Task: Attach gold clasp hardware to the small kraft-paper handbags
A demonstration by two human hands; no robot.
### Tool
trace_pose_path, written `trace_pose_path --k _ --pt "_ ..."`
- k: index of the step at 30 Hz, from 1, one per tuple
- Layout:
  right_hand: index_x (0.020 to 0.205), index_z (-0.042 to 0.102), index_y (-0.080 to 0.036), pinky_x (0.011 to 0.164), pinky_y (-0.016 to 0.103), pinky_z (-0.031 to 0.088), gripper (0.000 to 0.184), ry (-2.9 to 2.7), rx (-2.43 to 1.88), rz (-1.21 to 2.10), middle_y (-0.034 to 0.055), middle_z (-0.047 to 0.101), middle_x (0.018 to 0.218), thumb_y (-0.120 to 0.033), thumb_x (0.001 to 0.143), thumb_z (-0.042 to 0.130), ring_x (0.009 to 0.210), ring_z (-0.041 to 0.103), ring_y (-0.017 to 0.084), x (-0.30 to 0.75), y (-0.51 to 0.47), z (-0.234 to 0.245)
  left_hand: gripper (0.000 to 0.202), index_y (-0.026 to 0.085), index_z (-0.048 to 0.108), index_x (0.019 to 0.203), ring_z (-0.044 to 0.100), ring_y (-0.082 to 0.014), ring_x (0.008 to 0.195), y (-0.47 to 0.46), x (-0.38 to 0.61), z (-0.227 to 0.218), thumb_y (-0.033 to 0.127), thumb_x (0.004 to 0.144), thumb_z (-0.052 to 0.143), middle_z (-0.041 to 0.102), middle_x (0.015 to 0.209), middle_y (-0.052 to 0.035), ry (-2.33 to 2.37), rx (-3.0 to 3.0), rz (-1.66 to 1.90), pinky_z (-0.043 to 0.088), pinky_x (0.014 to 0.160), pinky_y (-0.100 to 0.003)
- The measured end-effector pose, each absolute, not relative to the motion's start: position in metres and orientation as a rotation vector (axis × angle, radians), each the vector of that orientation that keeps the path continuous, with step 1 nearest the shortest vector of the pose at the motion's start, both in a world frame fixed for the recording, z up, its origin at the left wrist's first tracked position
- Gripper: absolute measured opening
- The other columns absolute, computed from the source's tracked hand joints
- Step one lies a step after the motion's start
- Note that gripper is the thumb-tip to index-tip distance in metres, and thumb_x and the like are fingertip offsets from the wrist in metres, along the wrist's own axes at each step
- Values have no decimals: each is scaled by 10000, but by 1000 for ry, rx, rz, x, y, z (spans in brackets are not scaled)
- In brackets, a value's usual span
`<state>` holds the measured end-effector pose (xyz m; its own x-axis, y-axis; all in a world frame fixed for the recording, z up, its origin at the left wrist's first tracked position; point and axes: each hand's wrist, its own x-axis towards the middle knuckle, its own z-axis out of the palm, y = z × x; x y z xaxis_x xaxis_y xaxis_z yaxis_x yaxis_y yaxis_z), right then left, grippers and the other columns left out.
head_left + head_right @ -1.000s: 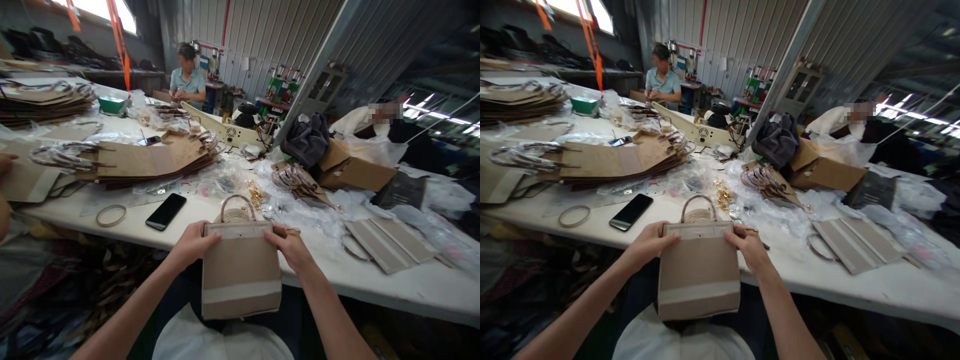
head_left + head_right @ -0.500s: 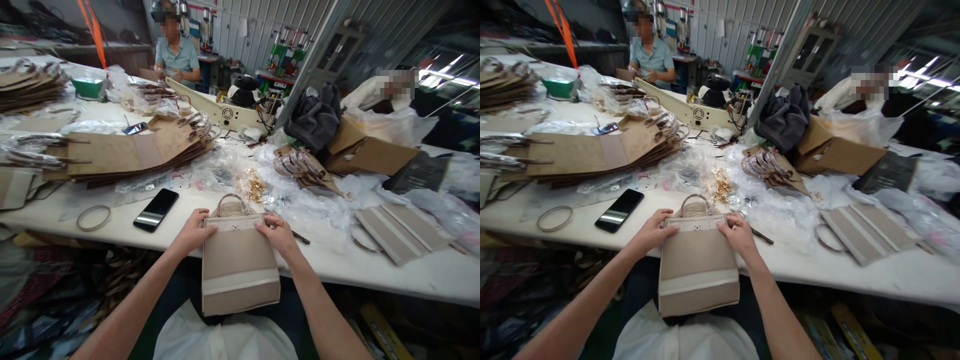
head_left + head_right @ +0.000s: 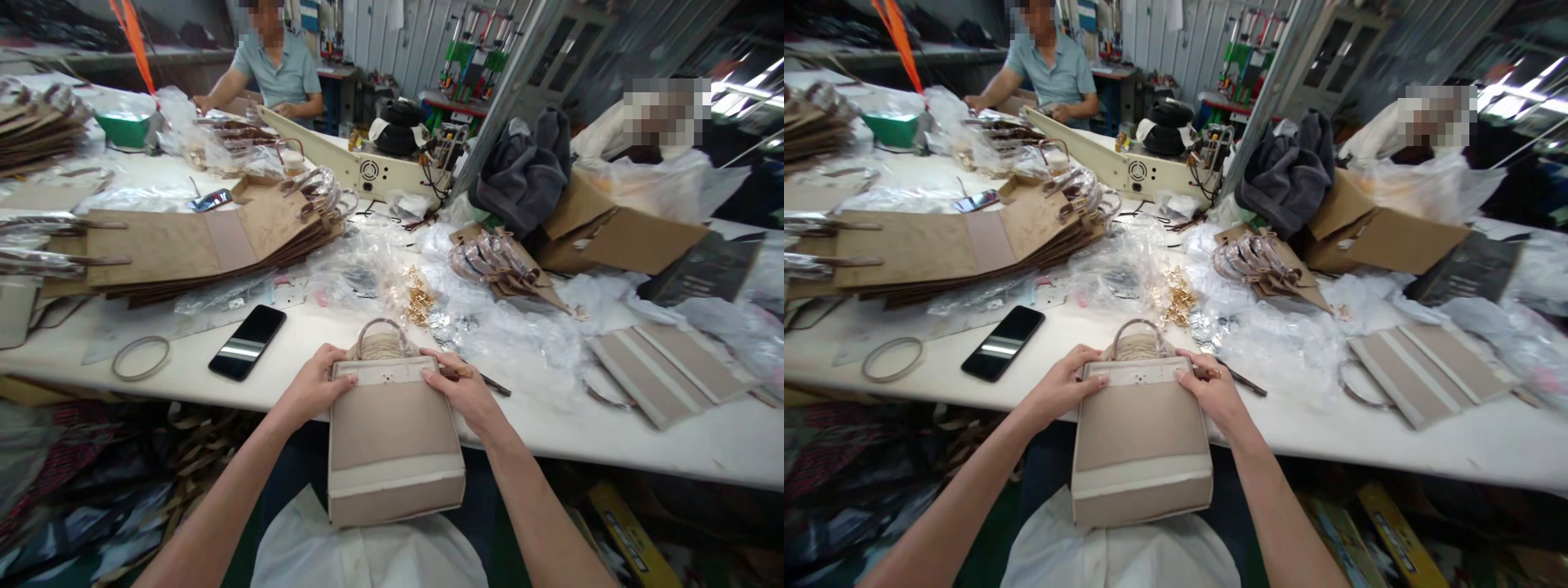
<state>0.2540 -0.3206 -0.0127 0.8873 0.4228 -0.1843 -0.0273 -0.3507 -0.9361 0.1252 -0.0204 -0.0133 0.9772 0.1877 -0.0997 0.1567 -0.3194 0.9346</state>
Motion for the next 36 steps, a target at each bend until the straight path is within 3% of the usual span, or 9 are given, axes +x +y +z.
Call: trace_pose_path --k 6,14,18,20,24,28,31,36 --pt "1343 809 -253 1041 405 512 525 -283 -1788 606 84 775 1363 -522 893 841 1269 675 325 253 -328 -7 423 194 782 1177 633 -265 1055 -25 118 -20 465 853 773 683 1192 -69 312 1845 10 480 896 -382" --pt "1104 836 -222 879 378 546 400 -237 -1822 504 72 823 1118 -552 879 843 1036 723 306 246 -322 -12 425 218 742 1142 640 -268 1009 -23 129 -17 441 782 780 702 1194 -63 337 1858 -65 481 898 -400" --pt "1154 825 -242 925 387 562 379 -323 -1867 510 65 817 1184 -538 917 807 1097 732 312 246 -324 -8 474 242 697 1210 625 -318 1236 -25 132 -18 398 769 775 679 1298 -80 312 1823 -48 477 1023 -423" --pt "1247 813 -256 961 397 573 425 -325 -1870 517 65 814 1240 -526 919 809 1143 732 316 247 -326 -8 468 245 676 1220 622 -321 1254 -26 131 -20 396 785 762 672 1301 -84 315 1796 -45 476 1031 -427" --pt "1463 728 -283 1001 409 579 626 -277 -1861 515 62 798 1327 -499 887 840 1166 732 305 250 -328 -15 404 254 674 1193 631 -291 1149 -25 130 -20 354 806 730 655 1275 -70 319 1865 -39 462 1002 -418" --pt "1433 753 -275 1011 415 567 605 -279 -1886 515 66 788 1345 -495 874 830 1159 721 303 251 -327 -18 335 271 707 1153 610 -255 1024 -23 132 -13 321 821 715 650 1197 -43 257 2012 -70 443 957 -401" --pt "1413 768 -264 975 416 566 584 -295 -1931 487 71 810 1242 -490 876 813 1110 715 302 251 -325 -16 383 275 691 1201 589 -221 928 -22 132 -13 312 821 723 647 1239 -37 268 2037 -64 441 900 -383" --pt "1407 776 -241 880 384 559 600 -318 -1936 448 54 807 1027 -500 867 813 985 698 279 250 -325 -11 292 256 732 1137 554 -216 877 -17 131 -20 389 879 711 614 1092 -30 208 2074 -57 437 846 -379"
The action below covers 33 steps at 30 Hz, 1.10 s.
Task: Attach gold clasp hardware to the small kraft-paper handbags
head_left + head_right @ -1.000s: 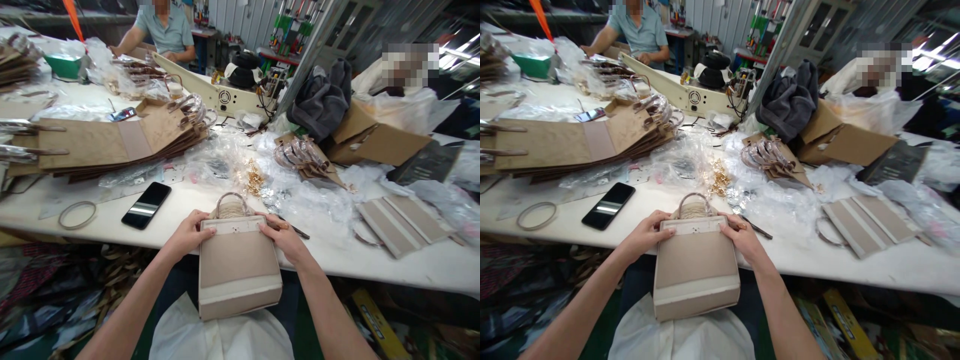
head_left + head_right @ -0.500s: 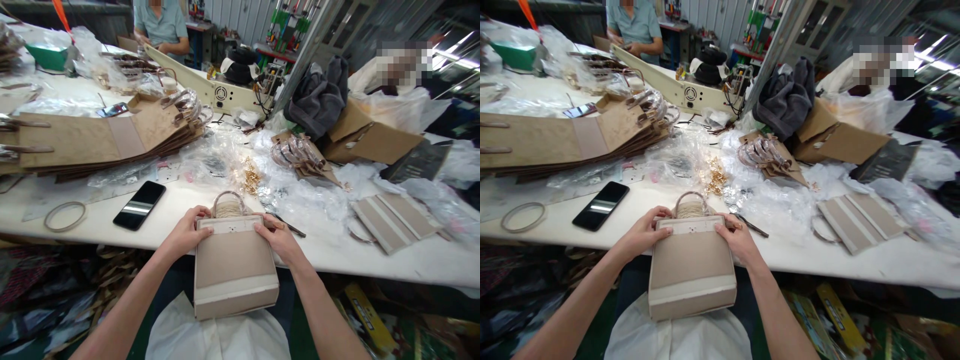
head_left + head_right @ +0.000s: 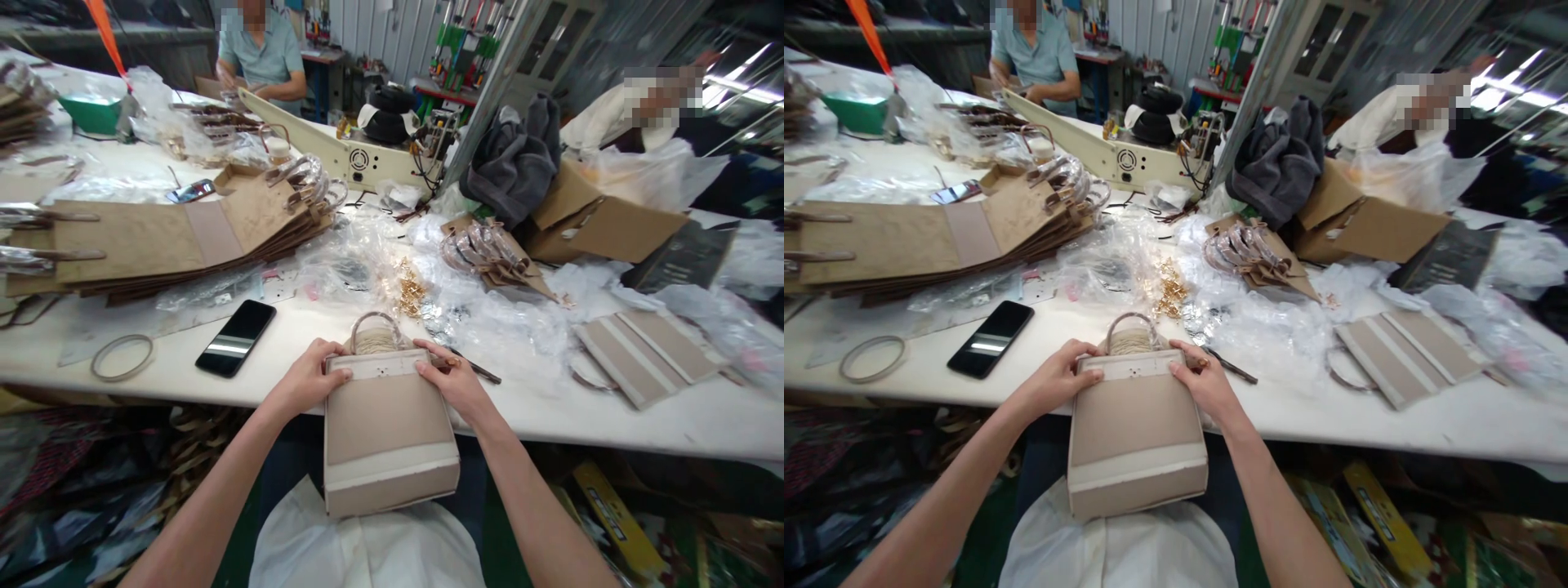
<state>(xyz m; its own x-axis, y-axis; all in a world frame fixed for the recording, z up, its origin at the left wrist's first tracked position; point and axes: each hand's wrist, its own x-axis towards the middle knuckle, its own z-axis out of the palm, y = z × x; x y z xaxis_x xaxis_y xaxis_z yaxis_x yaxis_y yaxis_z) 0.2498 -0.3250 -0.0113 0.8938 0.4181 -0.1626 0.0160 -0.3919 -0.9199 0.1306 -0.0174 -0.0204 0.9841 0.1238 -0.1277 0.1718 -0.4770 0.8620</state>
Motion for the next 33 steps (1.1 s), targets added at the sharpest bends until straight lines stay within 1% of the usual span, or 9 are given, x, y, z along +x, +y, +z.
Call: trace_pose_path --k 4,8,11,14,17,23,28,30,33 --pt "1397 776 -227 815 353 526 609 -311 -1944 500 39 788 976 -513 861 816 885 674 246 249 -329 -8 292 248 744 1158 568 -215 895 -21 126 -19 401 912 707 602 1101 -36 156 2072 -64 453 861 -382" --pt "1390 767 -241 848 357 518 563 -316 -1957 458 58 792 1120 -501 891 788 944 682 254 246 -333 -9 331 252 735 1269 577 -214 911 -31 119 -18 382 981 638 585 1105 -41 154 2006 -7 480 874 -373" --pt "1385 753 -240 851 359 519 564 -317 -1957 472 56 787 1114 -520 895 784 967 685 264 245 -334 -9 327 259 724 1291 578 -202 892 -34 117 -18 381 1004 624 578 1124 -37 160 2011 5 493 882 -368" --pt "1397 733 -238 844 359 521 589 -304 -1908 541 51 788 1077 -539 894 787 968 686 267 245 -334 -8 310 275 721 1286 586 -192 866 -33 120 -18 382 1009 630 583 1148 -32 156 2035 -40 504 885 -367" --pt "1388 725 -246 853 360 523 579 -281 -1861 564 47 785 1118 -543 895 789 987 684 266 245 -334 -9 282 278 718 1256 598 -194 856 -35 123 -16 355 1000 629 583 1153 -31 184 2064 -63 510 877 -374" --pt "1312 752 -248 894 366 527 519 -285 -1848 533 44 788 1186 -527 879 816 1046 690 278 246 -335 -13 228 260 669 1197 630 -248 992 -44 127 -10 307 986 597 576 1202 -57 249 2152 -59 486 978 -437" --pt "1340 752 -253 866 363 545 543 -273 -1835 525 42 800 1186 -532 879 823 1044 709 286 246 -337 -15 235 255 708 1163 613 -237 935 -39 130 -8 317 942 656 596 1166 -53 239 2131 -114 506 926 -418" --pt "1341 757 -257 877 367 550 536 -273 -1835 506 48 800 1221 -525 882 825 1064 712 290 246 -337 -16 254 255 712 1188 609 -228 926 -37 128 -8 322 949 656 612 1184 -52 226 2117 -89 507 915 -399" --pt "1336 766 -260 891 374 549 516 -285 -1849 483 54 798 1246 -509 887 821 1081 710 291 245 -337 -16 325 287 669 1304 612 -222 962 -38 123 -9 326 984 626 638 1293 -44 219 2100 -29 492 931 -382"
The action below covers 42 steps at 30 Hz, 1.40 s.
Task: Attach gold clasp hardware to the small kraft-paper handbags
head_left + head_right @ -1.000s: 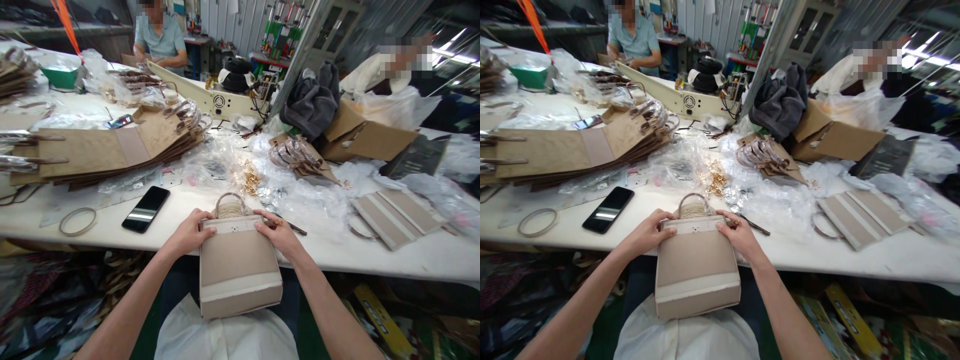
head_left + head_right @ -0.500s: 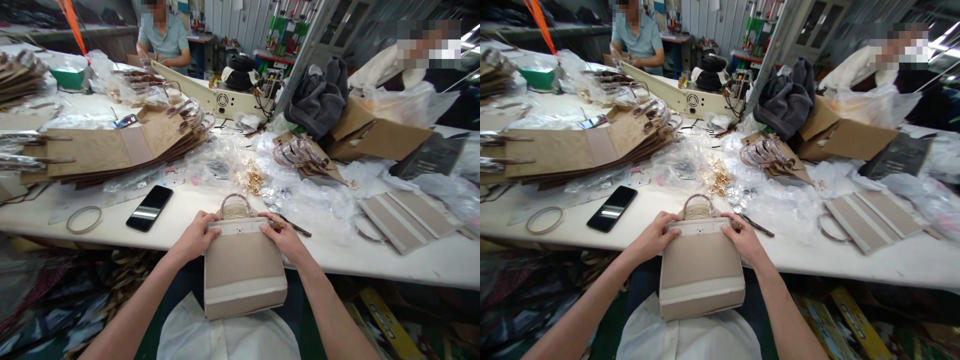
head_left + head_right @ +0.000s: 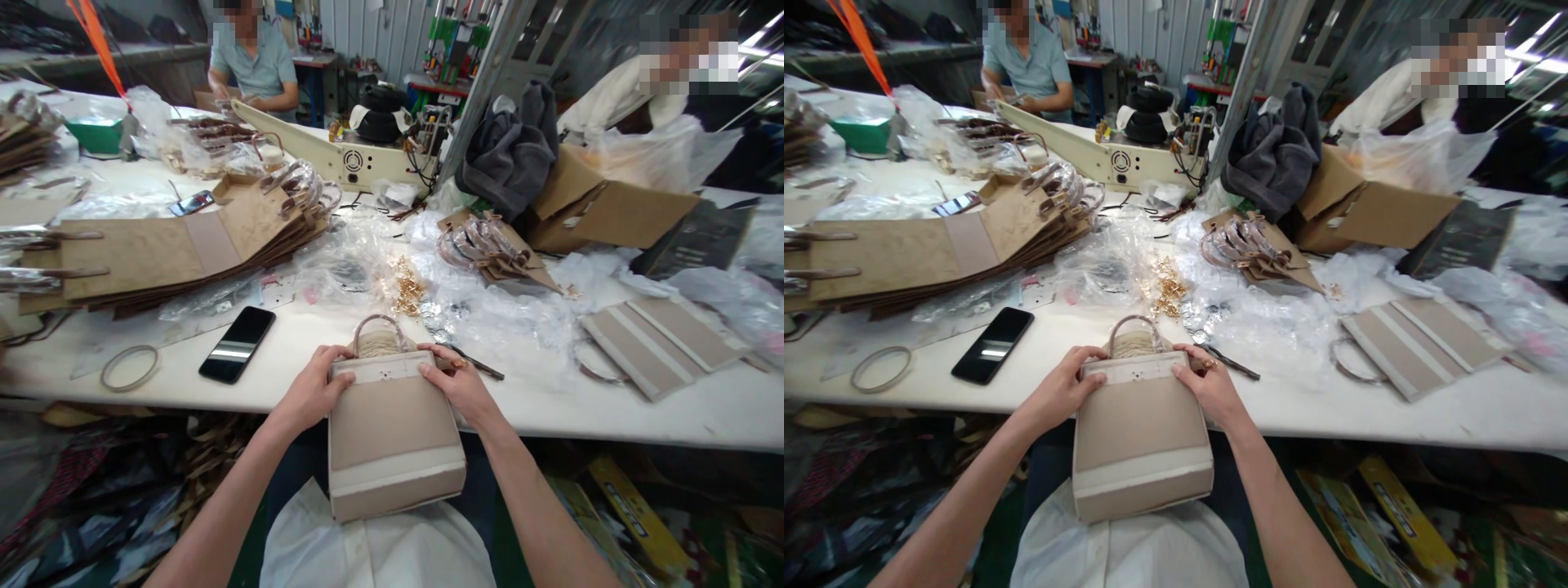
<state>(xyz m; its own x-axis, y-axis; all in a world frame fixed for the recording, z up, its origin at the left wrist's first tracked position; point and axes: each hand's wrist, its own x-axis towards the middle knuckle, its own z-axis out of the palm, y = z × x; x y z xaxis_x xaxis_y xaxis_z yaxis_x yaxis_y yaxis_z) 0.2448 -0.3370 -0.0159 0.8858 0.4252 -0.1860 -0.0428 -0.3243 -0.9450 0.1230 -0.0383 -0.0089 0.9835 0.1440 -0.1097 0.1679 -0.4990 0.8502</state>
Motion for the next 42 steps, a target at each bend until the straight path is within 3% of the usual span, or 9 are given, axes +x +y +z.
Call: trace_pose_path --k 5,12,18,25,29,32,35,37,42 --pt "1332 768 -255 875 373 549 506 -300 -1834 480 51 806 1196 -504 892 804 1052 707 282 244 -336 -13 345 336 607 1352 618 -214 927 -37 119 -12 356 1007 603 668 1315 -16 229 2115 -62 474 931 -383" --pt "1331 787 -275 932 387 558 471 -342 -1860 366 31 794 1227 -491 912 790 1046 708 270 243 -337 -15 349 309 617 1311 652 -293 1165 -37 127 -12 420 981 587 664 1338 -62 233 2134 -54 481 1008 -433" --pt "1427 725 -252 1039 451 578 642 -242 -1746 347 81 775 1343 -537 866 856 1189 726 327 240 -339 -27 345 299 632 1283 661 -281 1057 -38 128 -12 453 984 553 663 1263 -66 198 2168 -48 502 963 -435" --pt "1495 647 -196 763 398 593 811 -116 -1826 303 84 813 1079 -618 841 873 879 743 290 235 -341 -37 333 301 644 1273 652 -285 1062 -37 129 -17 441 981 567 665 1259 -63 183 2175 -15 496 990 -445" --pt "1046 859 -240 706 386 540 428 -213 -2088 291 72 816 871 -623 856 859 767 724 289 240 -367 -2 320 296 659 1250 655 -297 1094 -37 128 -16 427 967 588 669 1248 -64 200 2159 -13 495 1009 -454" --pt "719 818 -273 695 390 497 430 -191 -2340 -93 75 750 678 -658 908 802 665 667 273 264 -392 40 330 288 652 1254 653 -283 1031 -36 129 -14 431 965 584 668 1244 -69 200 2149 -49 500 990 -462" --pt "961 866 -277 872 402 532 294 -347 -2366 -387 86 834 933 -505 1024 691 866 735 297 305 -396 68 338 282 655 1236 651 -275 975 -36 131 -10 441 944 594 677 1207 -63 199 2153 -67 509 959 -456" --pt "1064 877 -264 998 398 525 253 -520 -2431 -253 92 844 1140 -309 1027 630 1065 751 307 336 -385 69 340 278 663 1217 656 -279 974 -36 132 -9 450 930 603 685 1187 -59 206 2155 -64 510 949 -450" --pt "868 893 -221 877 323 530 226 -615 -2612 138 93 864 969 -111 842 698 941 772 282 384 -350 35 349 264 700 1175 663 -288 982 -37 132 -10 470 905 617 686 1163 -64 232 2160 -58 503 927 -440"
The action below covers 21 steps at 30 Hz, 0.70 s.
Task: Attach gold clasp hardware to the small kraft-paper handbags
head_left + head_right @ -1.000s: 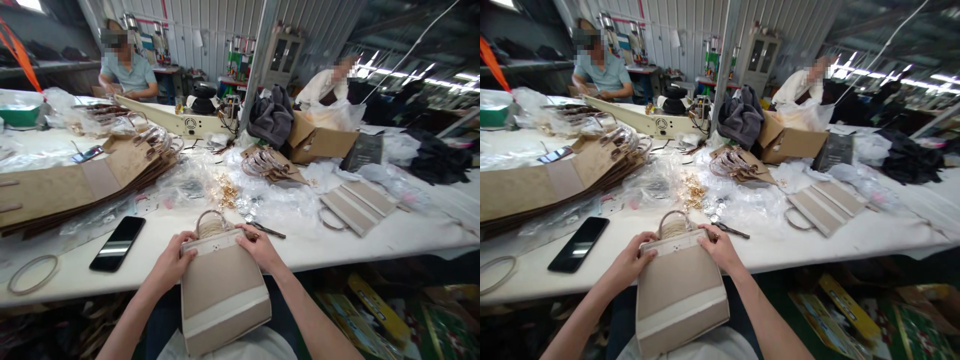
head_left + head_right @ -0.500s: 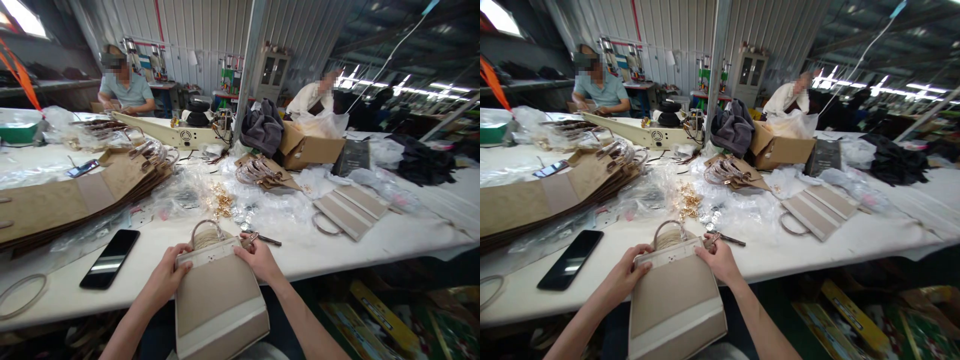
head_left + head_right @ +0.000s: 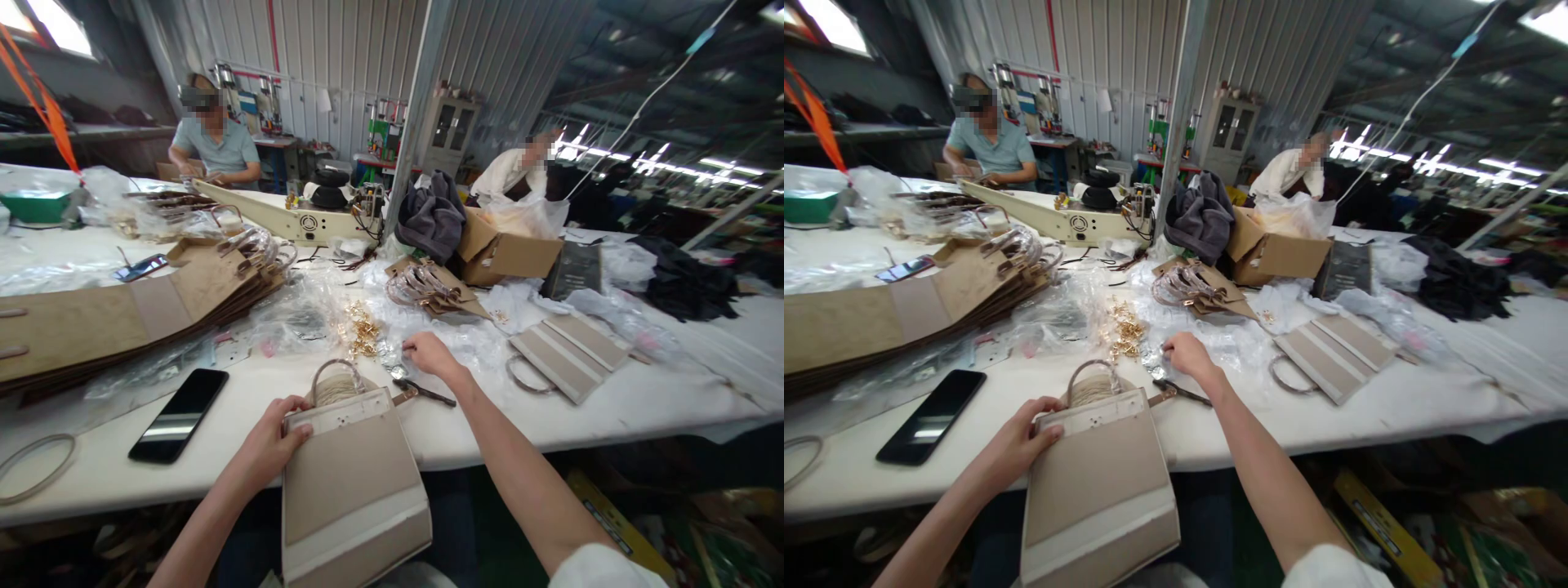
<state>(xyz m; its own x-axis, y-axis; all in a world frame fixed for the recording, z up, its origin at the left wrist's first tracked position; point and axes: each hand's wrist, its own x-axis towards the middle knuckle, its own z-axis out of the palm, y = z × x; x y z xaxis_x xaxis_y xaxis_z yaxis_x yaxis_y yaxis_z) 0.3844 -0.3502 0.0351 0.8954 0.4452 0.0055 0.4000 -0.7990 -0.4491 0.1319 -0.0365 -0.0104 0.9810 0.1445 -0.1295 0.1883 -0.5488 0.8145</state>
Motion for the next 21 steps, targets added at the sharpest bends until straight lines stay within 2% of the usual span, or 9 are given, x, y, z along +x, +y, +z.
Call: trace_pose_path --k 3,7,10,14,21 --pt "891 887 -196 794 298 503 138 -568 -2675 157 94 854 912 -215 849 757 889 758 265 390 -342 21 347 256 707 1167 650 -274 935 -37 130 -10 457 899 619 680 1145 -62 248 2165 -61 502 917 -438" --pt "926 872 -216 697 289 450 226 -459 -2743 140 85 847 930 -420 838 832 841 745 254 386 -340 16 328 255 710 1164 635 -254 888 -37 129 -6 434 906 615 674 1126 -55 239 2166 -62 505 903 -435" --pt "908 856 -218 685 298 423 227 -399 -2793 98 113 841 973 -432 832 849 880 746 267 380 -337 12 319 254 723 1152 642 -248 872 -37 129 -4 428 903 627 678 1097 -50 237 2176 -55 511 886 -424" --pt "949 853 -213 684 299 407 223 -380 -2829 82 126 836 986 -423 902 792 903 748 259 373 -334 9 318 249 738 1136 646 -255 894 -36 130 -5 421 884 651 693 1099 -56 244 2166 -34 512 891 -428" --pt "1028 846 -207 728 297 447 302 -394 -2861 56 143 834 1048 -445 843 862 950 753 290 366 -327 7 344 238 722 1160 631 -278 965 -35 129 -14 413 874 646 669 1150 -76 250 2128 -51 486 936 -450"
